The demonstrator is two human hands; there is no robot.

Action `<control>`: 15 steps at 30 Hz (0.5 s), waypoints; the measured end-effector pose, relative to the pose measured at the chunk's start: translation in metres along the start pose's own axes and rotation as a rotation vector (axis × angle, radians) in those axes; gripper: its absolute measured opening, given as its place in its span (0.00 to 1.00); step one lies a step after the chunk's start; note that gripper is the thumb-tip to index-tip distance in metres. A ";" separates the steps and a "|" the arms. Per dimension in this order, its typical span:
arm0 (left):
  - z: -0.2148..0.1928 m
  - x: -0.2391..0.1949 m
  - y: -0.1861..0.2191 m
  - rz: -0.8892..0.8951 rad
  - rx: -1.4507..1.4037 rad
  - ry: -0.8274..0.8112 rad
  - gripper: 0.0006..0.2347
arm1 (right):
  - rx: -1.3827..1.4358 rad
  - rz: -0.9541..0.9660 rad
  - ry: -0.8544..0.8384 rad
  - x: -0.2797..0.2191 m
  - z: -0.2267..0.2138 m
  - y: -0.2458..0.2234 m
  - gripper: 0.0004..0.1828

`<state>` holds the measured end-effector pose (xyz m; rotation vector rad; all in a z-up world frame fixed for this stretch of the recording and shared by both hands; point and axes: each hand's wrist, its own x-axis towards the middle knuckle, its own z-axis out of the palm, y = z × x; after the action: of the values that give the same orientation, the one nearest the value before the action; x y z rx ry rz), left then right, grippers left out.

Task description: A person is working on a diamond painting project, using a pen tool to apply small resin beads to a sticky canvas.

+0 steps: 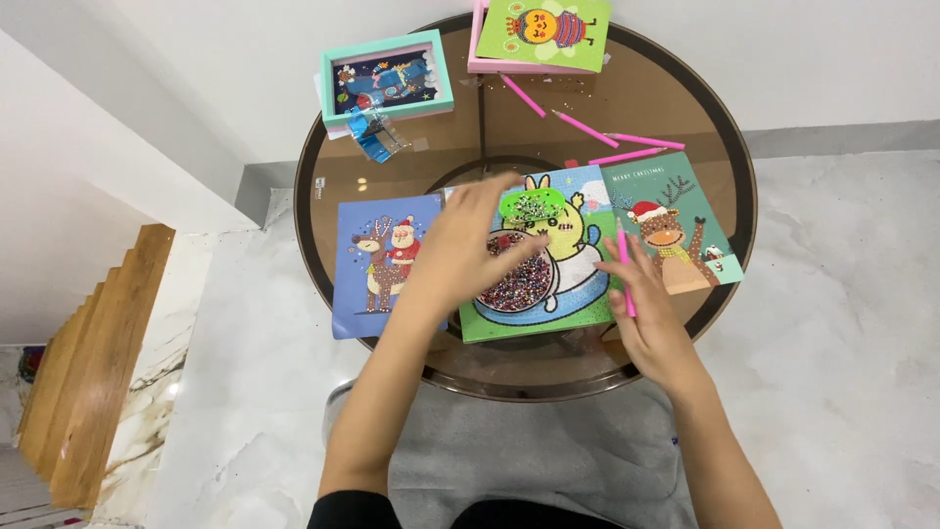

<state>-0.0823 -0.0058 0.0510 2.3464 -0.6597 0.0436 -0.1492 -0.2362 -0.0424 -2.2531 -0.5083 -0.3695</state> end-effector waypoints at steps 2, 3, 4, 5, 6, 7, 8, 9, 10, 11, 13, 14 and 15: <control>0.021 -0.020 -0.010 0.006 0.025 -0.015 0.34 | -0.010 0.014 -0.015 0.001 -0.001 0.001 0.20; 0.032 -0.032 -0.016 0.007 0.045 -0.032 0.41 | -0.021 0.032 -0.036 0.000 0.000 0.002 0.21; 0.037 -0.035 -0.017 0.004 0.050 -0.034 0.41 | -0.015 0.031 -0.035 0.000 -0.001 0.002 0.21; 0.042 -0.040 -0.019 0.002 0.066 -0.029 0.43 | -0.006 0.038 -0.035 -0.001 -0.002 0.002 0.22; 0.046 -0.045 -0.021 0.001 0.082 -0.023 0.45 | 0.003 0.045 -0.036 -0.001 -0.002 0.001 0.22; 0.048 -0.045 -0.020 -0.006 0.091 -0.018 0.45 | 0.011 0.036 -0.038 -0.001 -0.003 0.000 0.22; 0.049 -0.045 -0.019 -0.008 0.088 -0.029 0.45 | 0.017 0.045 -0.029 -0.001 -0.004 -0.002 0.22; 0.050 -0.045 -0.019 -0.008 0.087 -0.041 0.45 | 0.022 0.054 -0.019 -0.001 -0.005 -0.003 0.21; 0.048 -0.045 -0.020 -0.014 0.095 -0.036 0.45 | 0.030 0.046 -0.020 -0.001 -0.004 -0.002 0.21; 0.047 -0.044 -0.019 -0.033 0.075 -0.040 0.44 | 0.031 0.053 -0.016 -0.002 -0.003 0.000 0.20; 0.050 -0.042 -0.023 -0.055 0.059 -0.044 0.44 | 0.036 0.058 -0.013 -0.004 -0.002 0.003 0.19; 0.054 -0.043 -0.028 -0.043 0.053 -0.019 0.43 | 0.045 0.057 -0.014 -0.004 -0.002 0.004 0.20; 0.059 -0.043 -0.032 -0.031 0.046 0.007 0.43 | 0.053 0.057 -0.015 -0.005 -0.002 0.005 0.20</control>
<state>-0.1126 -0.0033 -0.0222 2.3994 -0.6250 0.0537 -0.1510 -0.2425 -0.0462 -2.2160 -0.4559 -0.3073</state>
